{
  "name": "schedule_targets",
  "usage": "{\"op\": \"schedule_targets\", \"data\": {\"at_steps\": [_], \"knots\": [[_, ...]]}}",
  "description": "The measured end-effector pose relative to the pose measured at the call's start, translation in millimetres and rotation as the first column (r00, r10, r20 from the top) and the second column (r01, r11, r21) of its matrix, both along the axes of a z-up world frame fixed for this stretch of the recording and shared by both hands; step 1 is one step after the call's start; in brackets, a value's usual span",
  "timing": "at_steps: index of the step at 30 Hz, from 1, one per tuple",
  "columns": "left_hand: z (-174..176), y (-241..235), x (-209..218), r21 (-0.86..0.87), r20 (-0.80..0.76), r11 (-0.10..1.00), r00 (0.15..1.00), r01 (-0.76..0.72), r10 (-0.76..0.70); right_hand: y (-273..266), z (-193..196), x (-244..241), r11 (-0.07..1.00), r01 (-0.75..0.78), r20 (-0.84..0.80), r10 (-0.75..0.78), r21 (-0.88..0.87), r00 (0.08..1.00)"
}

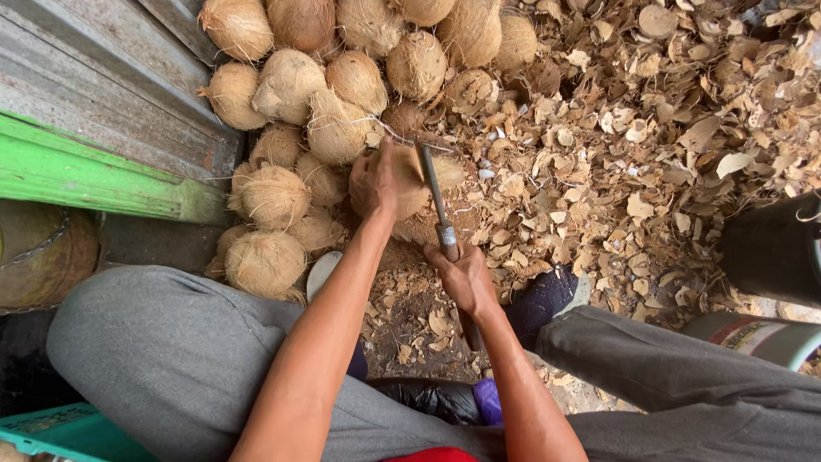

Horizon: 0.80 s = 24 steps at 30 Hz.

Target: The person sits on the ground and uses a long-handled metal tool to repeatedly strike and peel the husk off a coconut. The person rotates the coconut with one hand while striking with the other, removing fibrous husk material that falls to the floor.

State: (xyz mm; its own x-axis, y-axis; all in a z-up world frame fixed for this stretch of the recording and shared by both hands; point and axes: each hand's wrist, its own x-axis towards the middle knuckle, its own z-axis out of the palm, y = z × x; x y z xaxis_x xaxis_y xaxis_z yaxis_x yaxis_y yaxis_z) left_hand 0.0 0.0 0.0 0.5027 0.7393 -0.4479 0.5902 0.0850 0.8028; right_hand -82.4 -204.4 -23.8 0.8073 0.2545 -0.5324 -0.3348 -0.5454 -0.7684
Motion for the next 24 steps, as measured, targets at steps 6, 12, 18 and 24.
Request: {"op": "schedule_targets", "data": {"at_steps": [6,12,18,24], "knots": [[10,-6,-5,0.048,-0.117,0.991,0.986,0.127,-0.121,-10,86,18,0.833,0.194,0.199,-0.338,0.518,0.920],[-13,-14,0,0.451,0.006,0.869,0.973,0.202,-0.230,19,72,8,0.995,0.083,-0.065,-0.079,0.059,0.995],[-31,-7,-4,0.215,-0.068,0.960,0.983,0.182,-0.171,-21,81,25,0.794,0.205,0.207,-0.382,0.572,0.901],[-29,-17,-1,0.489,0.059,0.852,0.967,0.188,-0.248,26,53,1,0.962,0.145,-0.048,-0.137,0.233,0.989]]}}
